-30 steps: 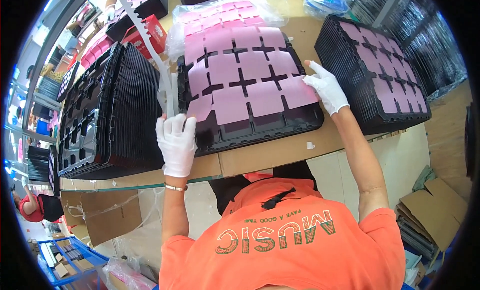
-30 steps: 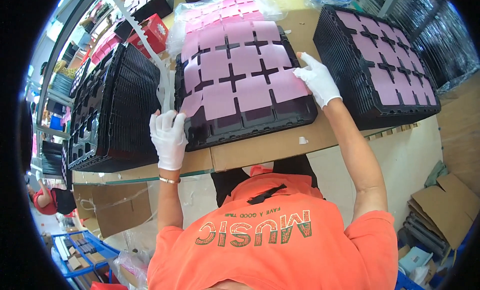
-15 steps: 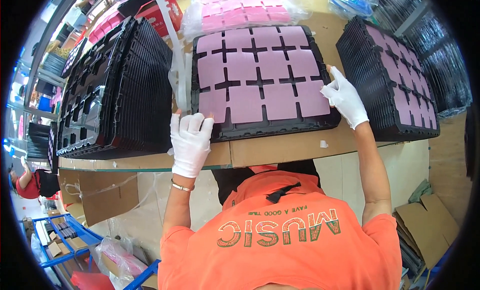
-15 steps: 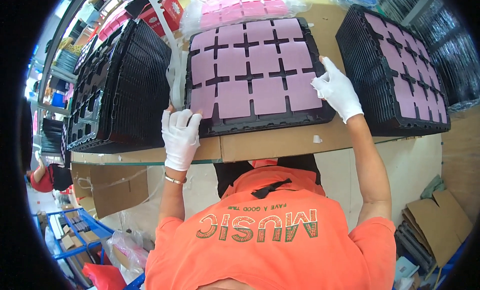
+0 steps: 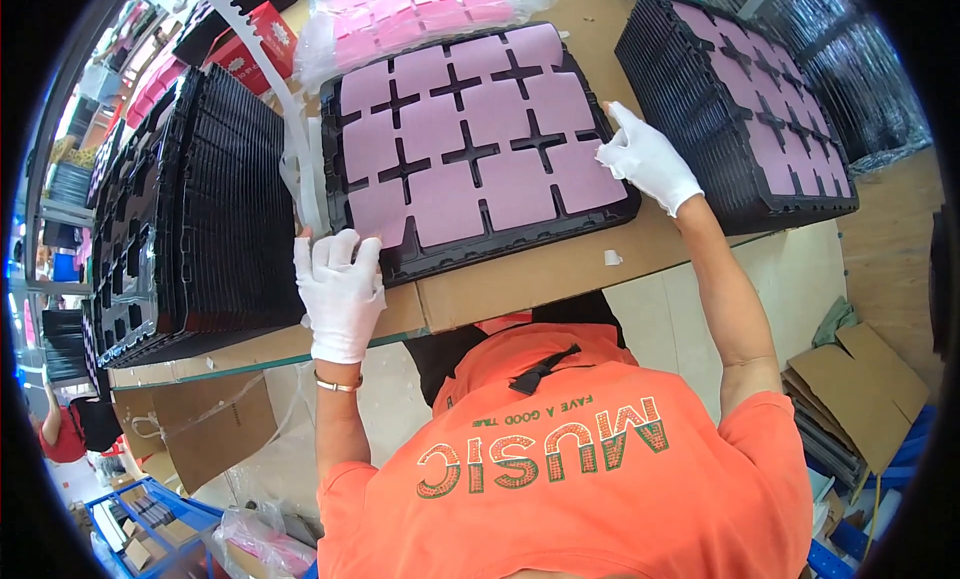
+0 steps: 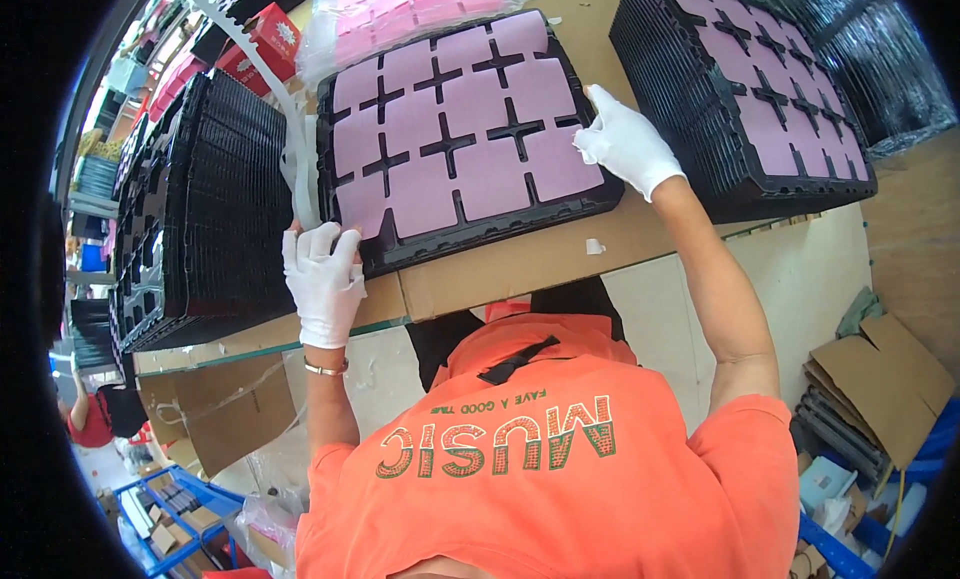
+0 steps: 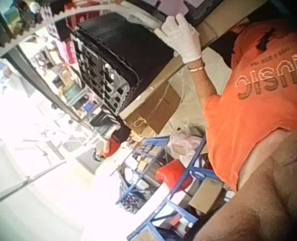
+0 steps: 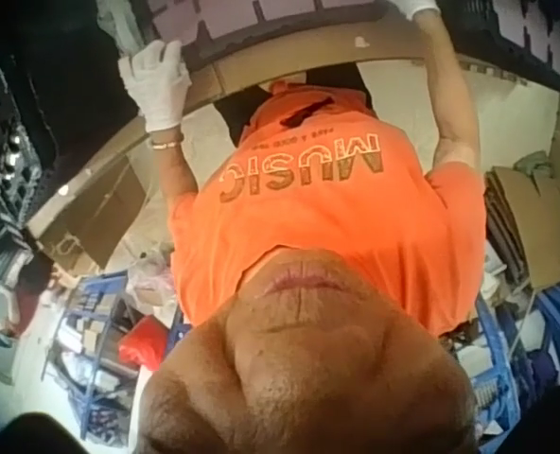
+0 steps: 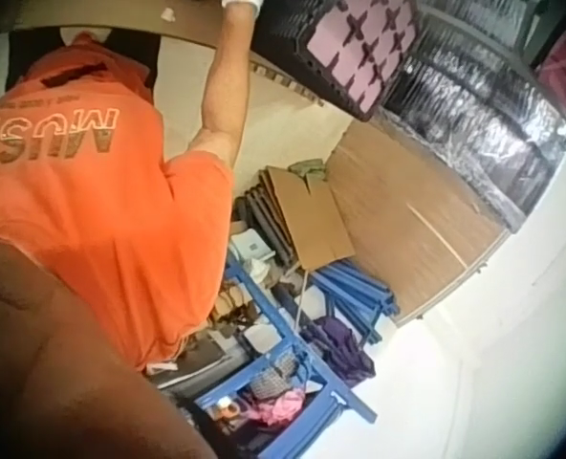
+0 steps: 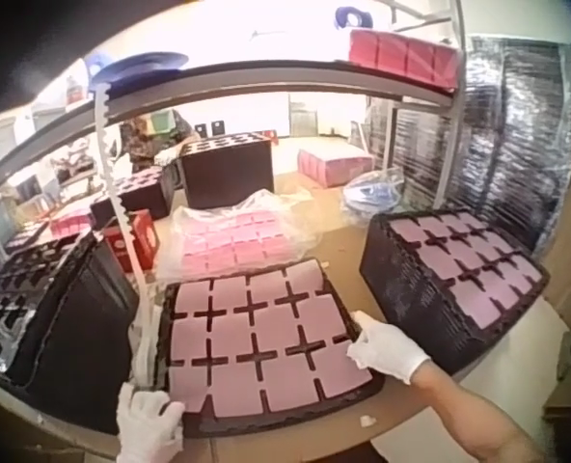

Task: The person places pink foam pieces into a plastic tray, stacks the tray onto other trays, applies adhesive tape to another tray, and inserts more pink foam pieces into it before stacking it.

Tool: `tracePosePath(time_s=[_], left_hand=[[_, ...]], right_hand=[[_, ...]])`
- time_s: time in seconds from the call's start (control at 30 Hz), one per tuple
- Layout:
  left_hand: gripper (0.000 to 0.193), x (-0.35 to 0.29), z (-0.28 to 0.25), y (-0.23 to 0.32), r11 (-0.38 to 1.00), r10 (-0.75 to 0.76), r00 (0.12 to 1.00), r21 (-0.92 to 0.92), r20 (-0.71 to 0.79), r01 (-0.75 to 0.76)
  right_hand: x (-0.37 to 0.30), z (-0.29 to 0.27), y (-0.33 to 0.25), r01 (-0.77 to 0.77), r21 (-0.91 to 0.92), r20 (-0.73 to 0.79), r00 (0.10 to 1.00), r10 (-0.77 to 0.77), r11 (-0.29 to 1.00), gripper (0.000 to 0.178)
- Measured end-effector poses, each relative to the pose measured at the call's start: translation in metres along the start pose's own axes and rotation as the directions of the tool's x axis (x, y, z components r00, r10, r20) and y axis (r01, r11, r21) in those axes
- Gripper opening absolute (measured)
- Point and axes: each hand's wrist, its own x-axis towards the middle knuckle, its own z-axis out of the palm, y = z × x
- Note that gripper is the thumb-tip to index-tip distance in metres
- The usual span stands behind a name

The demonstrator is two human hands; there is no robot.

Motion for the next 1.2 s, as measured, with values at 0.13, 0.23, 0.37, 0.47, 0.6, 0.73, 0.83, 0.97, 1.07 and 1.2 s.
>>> tracePosePath(time_s=[0.13,0.23,0.37,0.47,0.6,0.73,0.83,0.97,1.07,1.2], left_hand=[[0.027,-0.001,0.001,0.001,0.999,-0.008,0.999,0.033,-0.032,0.009],[0.025,-0.001,-0.001,0.002,0.999,-0.003,1.000,0.053,-0.019,0.005],[0.015,0.003,-0.014,0.005,0.999,0.007,0.998,0.033,0.064,-0.009],[0.030,0.000,-0.039,0.001,1.000,0.016,0.996,-0.015,0.091,-0.014],[0.045,-0.008,-0.061,-0.004,0.999,-0.006,1.000,-0.037,0.017,0.006],[0.036,0.008,-0.039,-0.011,0.993,-0.008,1.000,-0.116,-0.009,0.007],[0.037,0.020,-0.012,-0.009,0.975,0.115,0.993,-0.196,0.037,-0.105],[0.038,0.006,-0.003,-0.010,0.974,0.112,0.988,-0.208,0.108,-0.088],[0.041,-0.007,-0.015,-0.014,0.971,0.108,0.988,-0.224,0.112,-0.081],[0.030,-0.006,-0.023,-0.014,0.973,0.000,0.999,-0.231,-0.041,-0.009]], right_hand=[[0.003,0.002,-0.010,-0.012,-0.117,-0.012,1.000,0.011,0.993,0.068],[0.002,0.000,-0.017,-0.002,-0.212,0.014,1.000,0.005,0.977,0.066],[-0.005,-0.004,-0.019,0.021,-0.363,0.045,0.999,-0.004,0.931,0.061],[-0.019,0.000,-0.013,0.158,-0.686,-0.072,0.957,-0.282,0.710,0.043],[-0.038,-0.007,-0.024,0.285,-0.771,-0.061,0.857,-0.512,0.569,0.027],[-0.028,-0.004,-0.022,0.487,-0.784,0.072,0.686,-0.724,0.384,0.031],[-0.014,0.010,-0.012,0.654,-0.687,0.199,0.587,-0.785,0.316,0.036],[-0.023,0.008,-0.003,0.702,-0.647,0.360,0.625,-0.693,0.297,0.048],[-0.036,-0.001,0.003,0.685,-0.658,0.325,0.633,-0.703,0.313,0.048],[-0.033,-0.003,0.001,0.685,-0.626,0.324,0.663,-0.674,0.372,0.039]])
